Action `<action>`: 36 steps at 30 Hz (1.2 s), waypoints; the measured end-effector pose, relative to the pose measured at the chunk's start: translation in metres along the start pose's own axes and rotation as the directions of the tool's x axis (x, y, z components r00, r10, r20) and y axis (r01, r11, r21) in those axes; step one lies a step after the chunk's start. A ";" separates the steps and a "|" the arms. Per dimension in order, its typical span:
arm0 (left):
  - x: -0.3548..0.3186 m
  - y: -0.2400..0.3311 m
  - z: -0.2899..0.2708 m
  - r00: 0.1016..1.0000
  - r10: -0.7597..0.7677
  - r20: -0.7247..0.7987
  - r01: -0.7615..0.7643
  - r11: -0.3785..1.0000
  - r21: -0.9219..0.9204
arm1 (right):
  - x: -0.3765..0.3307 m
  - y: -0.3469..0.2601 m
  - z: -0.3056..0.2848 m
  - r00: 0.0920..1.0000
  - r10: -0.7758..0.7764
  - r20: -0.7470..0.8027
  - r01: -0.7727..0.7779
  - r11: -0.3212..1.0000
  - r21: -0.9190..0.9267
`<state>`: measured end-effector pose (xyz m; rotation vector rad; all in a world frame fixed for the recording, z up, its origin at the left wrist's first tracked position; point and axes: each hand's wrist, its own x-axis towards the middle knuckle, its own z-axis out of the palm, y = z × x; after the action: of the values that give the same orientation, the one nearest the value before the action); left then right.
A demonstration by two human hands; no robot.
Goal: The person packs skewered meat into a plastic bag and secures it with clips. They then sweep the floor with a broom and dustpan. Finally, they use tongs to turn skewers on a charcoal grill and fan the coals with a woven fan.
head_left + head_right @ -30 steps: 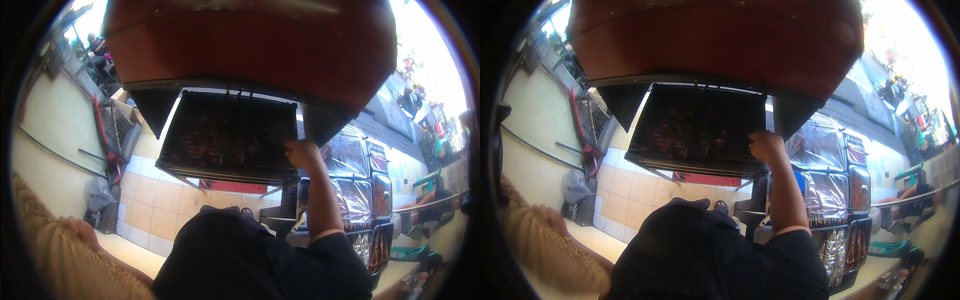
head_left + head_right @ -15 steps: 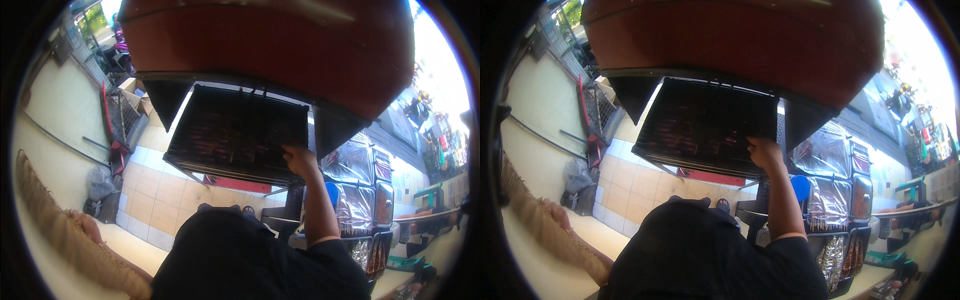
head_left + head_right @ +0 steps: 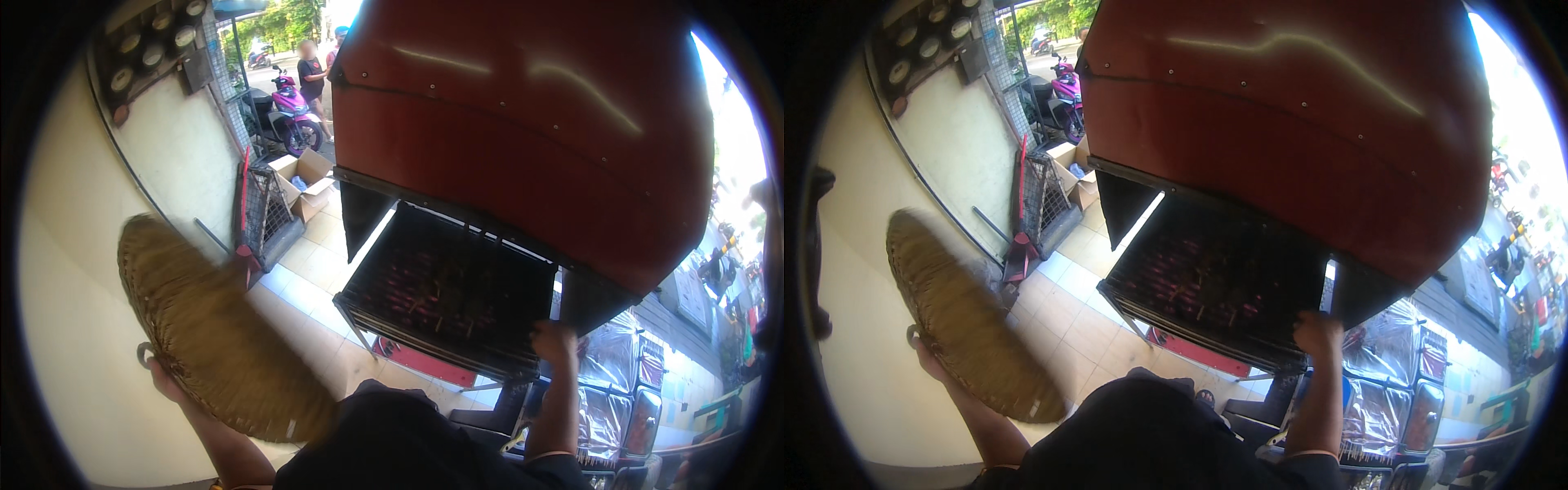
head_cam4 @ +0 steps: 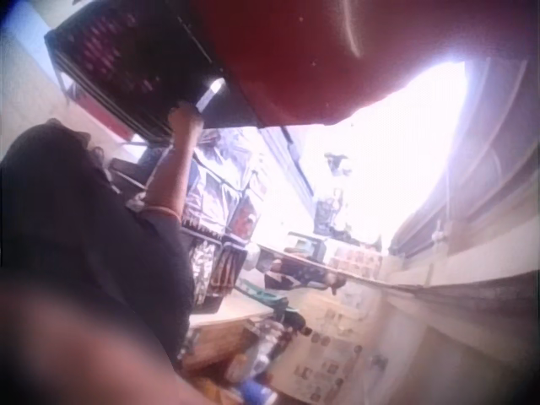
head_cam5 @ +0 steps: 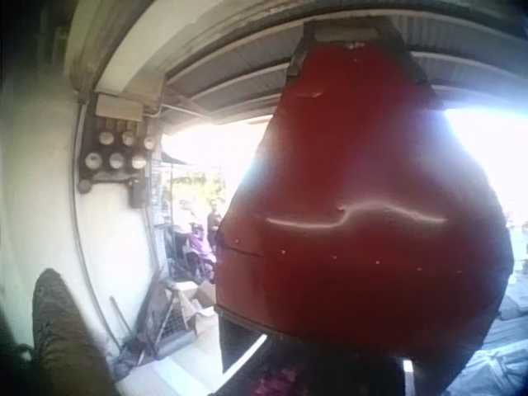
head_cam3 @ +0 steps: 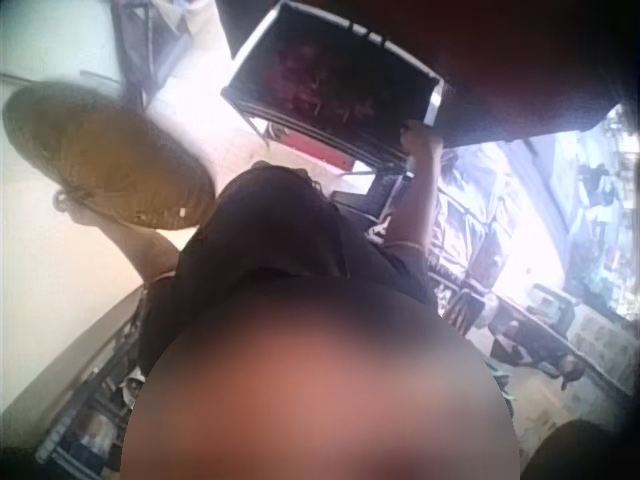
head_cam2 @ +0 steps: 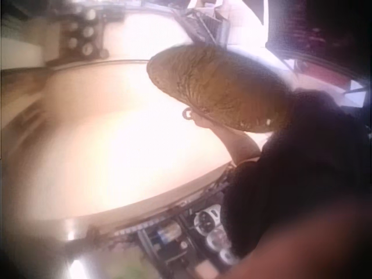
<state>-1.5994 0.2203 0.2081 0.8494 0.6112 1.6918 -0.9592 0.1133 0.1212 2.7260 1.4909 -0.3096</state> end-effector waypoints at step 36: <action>0.063 -0.038 0.035 0.999 0.037 -0.035 -0.007 0.781 0.624 | 0.001 -0.019 -0.074 0.987 0.092 -0.134 -0.112 0.982 -0.153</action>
<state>-1.5589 0.2908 0.2156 1.2879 1.2423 1.5368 -0.9624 0.1331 0.1947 2.7253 1.3301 -0.0141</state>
